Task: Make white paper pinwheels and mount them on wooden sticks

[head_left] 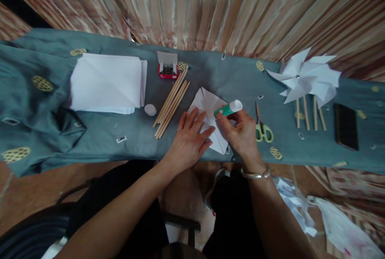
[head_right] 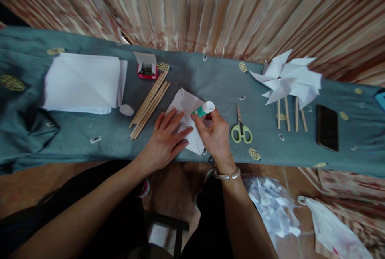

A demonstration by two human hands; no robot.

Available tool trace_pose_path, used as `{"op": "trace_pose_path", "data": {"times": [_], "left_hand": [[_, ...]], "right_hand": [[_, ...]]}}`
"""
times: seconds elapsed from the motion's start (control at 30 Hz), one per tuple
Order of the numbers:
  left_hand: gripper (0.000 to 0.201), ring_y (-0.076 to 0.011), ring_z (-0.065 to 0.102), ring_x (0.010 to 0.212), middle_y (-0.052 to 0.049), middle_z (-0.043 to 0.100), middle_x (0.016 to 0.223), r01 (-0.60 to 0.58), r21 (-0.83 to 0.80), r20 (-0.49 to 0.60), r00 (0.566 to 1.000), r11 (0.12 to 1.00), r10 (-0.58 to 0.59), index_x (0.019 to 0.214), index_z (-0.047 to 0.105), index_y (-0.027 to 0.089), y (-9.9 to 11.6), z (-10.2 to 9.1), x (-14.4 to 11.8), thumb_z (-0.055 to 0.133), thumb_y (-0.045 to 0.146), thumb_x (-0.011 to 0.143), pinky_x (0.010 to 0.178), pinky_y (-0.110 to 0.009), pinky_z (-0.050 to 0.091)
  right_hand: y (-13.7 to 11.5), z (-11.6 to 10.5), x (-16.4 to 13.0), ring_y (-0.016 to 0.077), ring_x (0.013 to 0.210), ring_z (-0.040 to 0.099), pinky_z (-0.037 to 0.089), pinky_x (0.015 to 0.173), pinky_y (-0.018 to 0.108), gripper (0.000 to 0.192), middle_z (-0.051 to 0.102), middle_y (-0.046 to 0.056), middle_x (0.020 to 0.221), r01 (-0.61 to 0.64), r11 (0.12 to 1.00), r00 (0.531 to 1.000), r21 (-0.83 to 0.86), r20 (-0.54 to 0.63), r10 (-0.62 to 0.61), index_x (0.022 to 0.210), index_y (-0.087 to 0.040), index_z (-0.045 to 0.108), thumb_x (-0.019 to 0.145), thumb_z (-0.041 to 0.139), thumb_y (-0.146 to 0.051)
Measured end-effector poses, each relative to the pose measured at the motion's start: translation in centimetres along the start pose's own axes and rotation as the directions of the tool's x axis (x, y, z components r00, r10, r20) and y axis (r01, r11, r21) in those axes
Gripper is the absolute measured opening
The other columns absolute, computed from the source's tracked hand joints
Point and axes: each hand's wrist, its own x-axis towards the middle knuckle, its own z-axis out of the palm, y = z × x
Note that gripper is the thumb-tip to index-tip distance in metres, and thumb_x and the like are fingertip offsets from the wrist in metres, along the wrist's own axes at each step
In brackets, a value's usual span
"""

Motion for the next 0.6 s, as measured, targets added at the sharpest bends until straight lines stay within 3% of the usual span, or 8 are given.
{"op": "trace_pose_path", "data": {"times": [0.17, 0.43, 0.6], "left_hand": [[0.040, -0.0359, 0.021, 0.145, -0.013, 0.040, 0.150, 0.011, 0.013, -0.009, 1.000, 1.000, -0.011, 0.129, 0.057, 0.024, 0.15, 0.30, -0.08, 0.058, 0.031, 0.089, 0.114, -0.062, 0.017], [0.035, -0.0358, 0.022, 0.144, -0.012, 0.041, 0.148, 0.010, 0.007, -0.008, 1.000, 1.000, -0.010, 0.123, 0.060, 0.025, 0.22, 0.32, -0.04, 0.057, 0.030, 0.089, 0.114, -0.063, 0.017], [0.034, -0.0367, 0.023, 0.144, -0.013, 0.042, 0.148, 0.017, 0.026, -0.001, 1.000, 1.000, -0.017, 0.123, 0.061, 0.024, 0.31, 0.26, -0.05, 0.057, 0.031, 0.089, 0.114, -0.062, 0.018]], "right_hand": [[-0.32, 0.00, -0.13, 0.0196, 0.071, 0.064, 0.050, 0.071, 0.035, 0.031, 0.070, 0.005, 0.081, 0.013, 0.999, 1.000, -0.033, -0.007, -0.014, 0.090, -0.020, 0.067, 0.081, 0.064, -0.049], [-0.45, -0.03, -0.16, 0.0203, 0.072, 0.064, 0.051, 0.072, 0.037, 0.031, 0.071, 0.005, 0.081, 0.012, 0.999, 1.000, -0.048, -0.008, -0.012, 0.089, -0.020, 0.067, 0.079, 0.067, -0.049], [-0.34, -0.12, -0.17, 0.0179, 0.071, 0.065, 0.051, 0.073, 0.035, 0.025, 0.071, 0.002, 0.079, -0.009, 0.992, 0.999, 0.128, -0.047, 0.015, 0.086, -0.021, 0.067, 0.076, 0.071, -0.043]]}}
